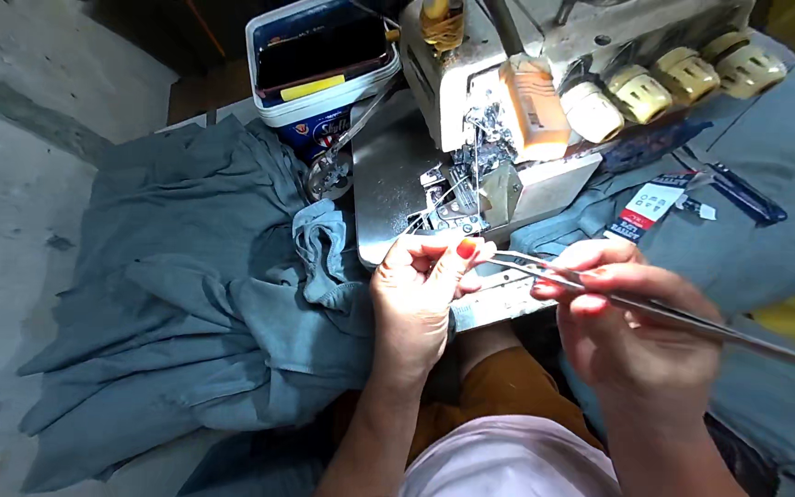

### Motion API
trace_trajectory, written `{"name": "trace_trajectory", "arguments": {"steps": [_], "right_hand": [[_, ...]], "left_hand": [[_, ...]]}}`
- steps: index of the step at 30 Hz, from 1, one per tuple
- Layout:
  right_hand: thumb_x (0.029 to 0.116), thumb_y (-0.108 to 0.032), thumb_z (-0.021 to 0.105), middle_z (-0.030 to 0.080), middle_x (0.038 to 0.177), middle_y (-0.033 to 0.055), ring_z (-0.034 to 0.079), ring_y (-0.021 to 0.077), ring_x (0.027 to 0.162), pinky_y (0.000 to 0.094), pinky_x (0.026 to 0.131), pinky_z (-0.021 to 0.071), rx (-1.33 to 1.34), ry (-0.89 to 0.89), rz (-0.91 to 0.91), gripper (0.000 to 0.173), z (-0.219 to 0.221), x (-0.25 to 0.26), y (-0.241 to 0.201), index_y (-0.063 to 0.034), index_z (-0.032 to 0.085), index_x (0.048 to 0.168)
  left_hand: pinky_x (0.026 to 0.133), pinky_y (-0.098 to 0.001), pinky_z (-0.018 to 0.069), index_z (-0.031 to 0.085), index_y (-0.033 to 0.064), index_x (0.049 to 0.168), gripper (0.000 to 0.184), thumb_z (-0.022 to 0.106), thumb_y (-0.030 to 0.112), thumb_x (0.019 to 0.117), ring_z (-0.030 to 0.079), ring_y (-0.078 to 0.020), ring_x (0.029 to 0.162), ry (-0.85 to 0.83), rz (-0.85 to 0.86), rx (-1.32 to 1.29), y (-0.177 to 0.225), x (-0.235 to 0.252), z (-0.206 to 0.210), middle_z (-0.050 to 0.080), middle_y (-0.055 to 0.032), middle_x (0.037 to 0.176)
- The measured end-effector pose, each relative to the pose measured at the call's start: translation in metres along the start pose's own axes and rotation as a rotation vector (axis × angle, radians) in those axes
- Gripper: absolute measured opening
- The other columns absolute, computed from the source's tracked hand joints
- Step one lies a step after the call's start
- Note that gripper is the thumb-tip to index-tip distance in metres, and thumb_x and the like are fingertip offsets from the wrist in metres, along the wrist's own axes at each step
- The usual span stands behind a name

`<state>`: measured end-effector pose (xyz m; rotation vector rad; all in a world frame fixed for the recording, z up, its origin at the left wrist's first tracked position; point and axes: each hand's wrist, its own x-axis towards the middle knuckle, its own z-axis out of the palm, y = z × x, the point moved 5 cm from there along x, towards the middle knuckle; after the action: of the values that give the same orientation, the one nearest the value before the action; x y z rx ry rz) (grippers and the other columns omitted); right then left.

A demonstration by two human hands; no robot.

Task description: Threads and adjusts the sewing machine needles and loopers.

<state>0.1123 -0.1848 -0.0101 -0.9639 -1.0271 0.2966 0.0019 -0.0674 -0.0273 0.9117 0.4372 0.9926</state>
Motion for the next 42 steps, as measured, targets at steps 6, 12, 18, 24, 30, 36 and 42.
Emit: {"name": "trace_trajectory", "arguments": {"steps": [6,12,18,24,30,36,42], "right_hand": [[0.1034,-0.021,0.062,0.070,0.125,-0.0109,0.068,0.0084,0.114,0.0248,0.097,0.0588,-0.135,-0.066,-0.098,0.026,0.007,-0.004,0.000,-0.0274,0.072,0.127],[0.1049,-0.022,0.060,0.071,0.124,-0.0088,0.065,0.0045,0.118,0.0214,0.101,0.0550,-0.307,-0.095,-0.172,0.024,0.015,-0.003,-0.003,-0.0187,0.070,0.126],[0.1044,-0.019,0.061,0.071,0.119,-0.0035,0.065,0.0039,0.116,0.0192,0.099,0.0542,-0.359,-0.123,-0.218,0.020,0.019,-0.003,0.000,-0.0110,0.070,0.120],[0.1039,-0.016,0.061,0.070,0.116,-0.0011,0.065,0.0045,0.115,0.0202,0.099,0.0546,-0.354,-0.131,-0.229,0.018,0.021,-0.003,0.004,-0.0086,0.070,0.118],[0.1041,-0.015,0.061,0.071,0.114,-0.0009,0.066,0.0048,0.114,0.0203,0.098,0.0548,-0.351,-0.122,-0.212,0.017,0.020,-0.004,0.006,-0.0081,0.071,0.116],[0.1050,-0.019,0.060,0.072,0.119,-0.0086,0.065,0.0027,0.116,0.0196,0.100,0.0542,-0.325,-0.076,-0.192,0.020,0.012,-0.004,0.001,-0.0159,0.071,0.120],[0.1059,-0.021,0.058,0.070,0.123,-0.0125,0.065,0.0041,0.117,0.0219,0.099,0.0555,-0.337,-0.055,-0.211,0.024,-0.002,-0.002,-0.007,-0.0229,0.070,0.126]], "left_hand": [[0.067,-0.0239,0.0629,0.065,0.0040,0.091,0.021,0.057,-0.015,0.0940,0.076,-0.0127,0.074,0.023,-0.103,-0.101,-0.001,-0.001,0.001,0.076,-0.0094,0.084],[0.066,-0.0264,0.0633,0.064,0.0034,0.098,0.026,0.039,-0.002,0.1057,0.076,-0.0158,0.077,0.060,-0.257,-0.210,-0.001,-0.003,0.002,0.075,-0.0115,0.090],[0.069,-0.0281,0.0637,0.064,0.0021,0.100,0.031,0.035,0.004,0.1080,0.077,-0.0189,0.078,0.091,-0.340,-0.311,-0.002,-0.004,0.002,0.075,-0.0141,0.089],[0.072,-0.0306,0.0640,0.064,0.0020,0.099,0.030,0.035,0.005,0.1080,0.076,-0.0199,0.080,0.094,-0.379,-0.344,-0.004,-0.003,0.002,0.075,-0.0143,0.090],[0.072,-0.0307,0.0640,0.064,0.0014,0.098,0.030,0.036,0.004,0.1074,0.077,-0.0199,0.080,0.099,-0.380,-0.362,-0.005,-0.004,0.002,0.075,-0.0144,0.089],[0.074,-0.0291,0.0636,0.063,-0.0012,0.110,0.029,0.034,-0.002,0.1058,0.077,-0.0203,0.085,0.101,-0.282,-0.243,-0.003,-0.004,-0.003,0.076,-0.0161,0.099],[0.083,-0.0337,0.0640,0.064,0.0058,0.122,0.026,0.055,-0.003,0.0988,0.075,-0.0164,0.097,-0.054,0.264,0.403,0.027,0.002,-0.031,0.075,-0.0035,0.110]]}}
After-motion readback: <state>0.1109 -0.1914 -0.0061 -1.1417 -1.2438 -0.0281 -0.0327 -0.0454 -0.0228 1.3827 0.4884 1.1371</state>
